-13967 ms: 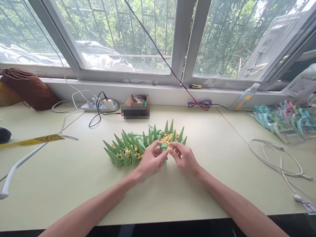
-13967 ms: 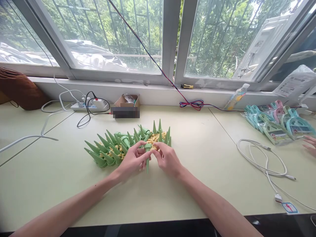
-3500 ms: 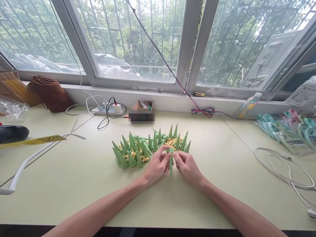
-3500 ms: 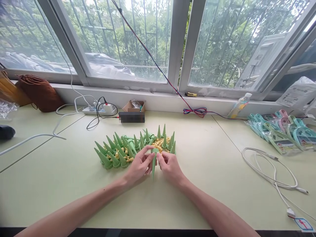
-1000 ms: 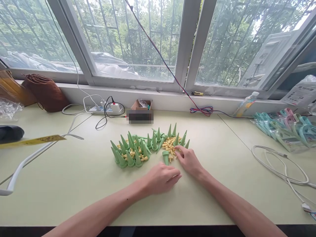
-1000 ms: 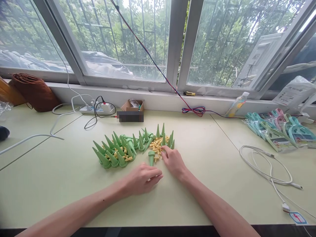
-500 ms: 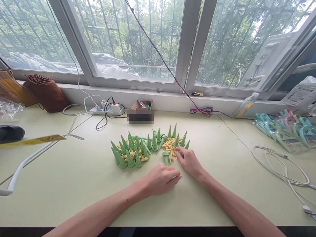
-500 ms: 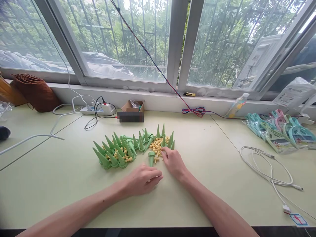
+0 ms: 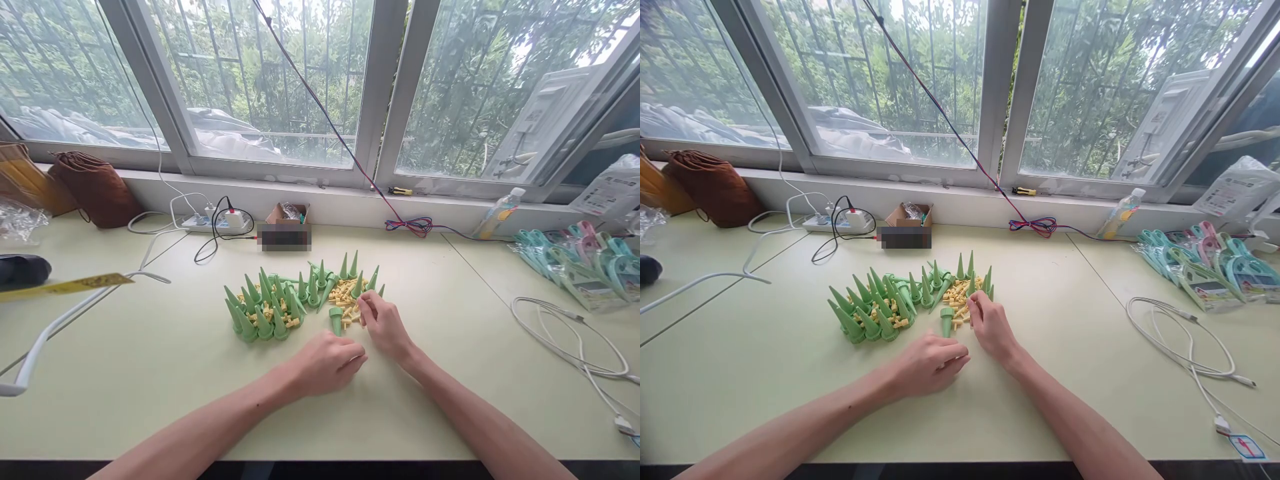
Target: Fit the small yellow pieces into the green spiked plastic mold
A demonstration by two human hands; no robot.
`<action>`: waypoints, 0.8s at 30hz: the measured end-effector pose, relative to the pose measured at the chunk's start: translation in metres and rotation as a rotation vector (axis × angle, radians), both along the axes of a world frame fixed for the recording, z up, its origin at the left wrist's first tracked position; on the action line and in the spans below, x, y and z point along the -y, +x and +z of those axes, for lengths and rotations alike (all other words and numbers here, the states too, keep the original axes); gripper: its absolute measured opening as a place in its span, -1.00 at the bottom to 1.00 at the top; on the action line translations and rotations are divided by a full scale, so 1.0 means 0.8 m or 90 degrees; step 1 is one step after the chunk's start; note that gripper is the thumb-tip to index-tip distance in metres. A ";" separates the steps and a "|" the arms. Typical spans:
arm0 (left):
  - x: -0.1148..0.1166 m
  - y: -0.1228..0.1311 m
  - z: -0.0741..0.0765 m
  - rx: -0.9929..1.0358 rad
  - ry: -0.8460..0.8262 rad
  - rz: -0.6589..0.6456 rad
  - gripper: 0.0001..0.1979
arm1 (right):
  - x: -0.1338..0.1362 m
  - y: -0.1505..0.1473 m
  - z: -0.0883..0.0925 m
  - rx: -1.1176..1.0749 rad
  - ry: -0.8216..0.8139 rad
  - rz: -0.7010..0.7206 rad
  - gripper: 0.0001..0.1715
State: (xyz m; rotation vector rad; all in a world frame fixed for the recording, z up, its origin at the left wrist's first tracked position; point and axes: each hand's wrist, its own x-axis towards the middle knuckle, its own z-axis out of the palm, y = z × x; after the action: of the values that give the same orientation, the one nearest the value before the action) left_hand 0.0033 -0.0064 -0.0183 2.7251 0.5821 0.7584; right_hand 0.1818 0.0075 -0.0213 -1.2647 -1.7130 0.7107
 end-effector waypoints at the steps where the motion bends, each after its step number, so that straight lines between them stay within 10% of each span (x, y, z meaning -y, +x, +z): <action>1: 0.000 0.000 -0.001 0.007 0.012 0.000 -0.67 | 0.002 -0.001 0.003 -0.016 -0.010 0.005 -0.69; 24: -0.014 -0.002 0.002 0.091 -0.168 0.325 -0.72 | 0.001 -0.004 0.003 -0.149 0.028 0.034 -0.80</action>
State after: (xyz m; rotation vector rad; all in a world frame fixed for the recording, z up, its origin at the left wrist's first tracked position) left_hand 0.0018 0.0046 -0.0167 2.2755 1.2686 0.9025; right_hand 0.1785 0.0069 -0.0190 -1.0643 -1.5657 0.8155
